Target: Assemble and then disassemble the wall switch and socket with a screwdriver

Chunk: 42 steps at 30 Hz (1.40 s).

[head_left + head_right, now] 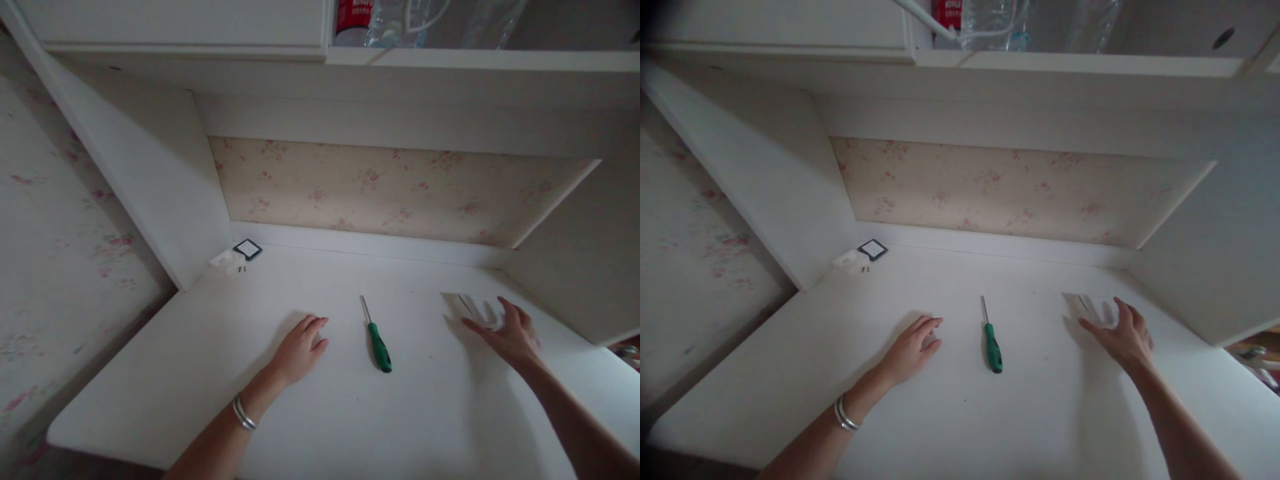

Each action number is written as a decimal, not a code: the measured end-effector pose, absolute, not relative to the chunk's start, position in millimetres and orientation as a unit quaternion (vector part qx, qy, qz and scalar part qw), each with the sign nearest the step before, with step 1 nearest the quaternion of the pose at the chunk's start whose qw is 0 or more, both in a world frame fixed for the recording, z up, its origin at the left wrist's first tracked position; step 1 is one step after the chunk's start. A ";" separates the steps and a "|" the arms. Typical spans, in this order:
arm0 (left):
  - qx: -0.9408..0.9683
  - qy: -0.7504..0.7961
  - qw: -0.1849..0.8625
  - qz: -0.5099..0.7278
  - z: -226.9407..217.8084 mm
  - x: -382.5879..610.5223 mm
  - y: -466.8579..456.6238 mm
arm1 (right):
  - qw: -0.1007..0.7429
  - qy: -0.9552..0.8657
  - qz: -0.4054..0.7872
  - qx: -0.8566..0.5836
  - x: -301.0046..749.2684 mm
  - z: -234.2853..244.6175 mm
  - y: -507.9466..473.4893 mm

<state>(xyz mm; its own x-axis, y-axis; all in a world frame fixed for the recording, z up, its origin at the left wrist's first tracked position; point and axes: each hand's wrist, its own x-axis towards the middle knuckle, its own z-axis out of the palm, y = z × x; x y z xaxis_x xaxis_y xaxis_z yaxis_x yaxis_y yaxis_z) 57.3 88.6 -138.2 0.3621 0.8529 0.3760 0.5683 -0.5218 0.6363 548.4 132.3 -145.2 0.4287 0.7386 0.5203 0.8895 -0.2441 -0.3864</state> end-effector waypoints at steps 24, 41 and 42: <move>0.598 0.787 -0.013 0.147 -103.7 -160.8 216.4 | 0.313 -0.661 0.125 -0.670 333.5 -150.7 51.7; 0.645 0.733 -0.092 0.194 -94.7 -140.8 188.3 | 0.336 -0.644 0.157 -0.669 335.0 -146.8 54.0; 0.663 0.714 -0.084 0.210 -95.9 -132.4 181.6 | 0.333 -0.643 0.156 -0.672 334.5 -145.8 53.8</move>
<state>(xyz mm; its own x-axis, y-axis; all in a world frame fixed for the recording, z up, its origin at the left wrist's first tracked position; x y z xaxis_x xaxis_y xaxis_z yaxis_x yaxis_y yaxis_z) -132.4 181.6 -95.9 -0.1070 0.9109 0.3986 0.9814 0.0324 0.1894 334.5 53.8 -145.8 0.1252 0.9678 0.2183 0.7597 0.0480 -0.6486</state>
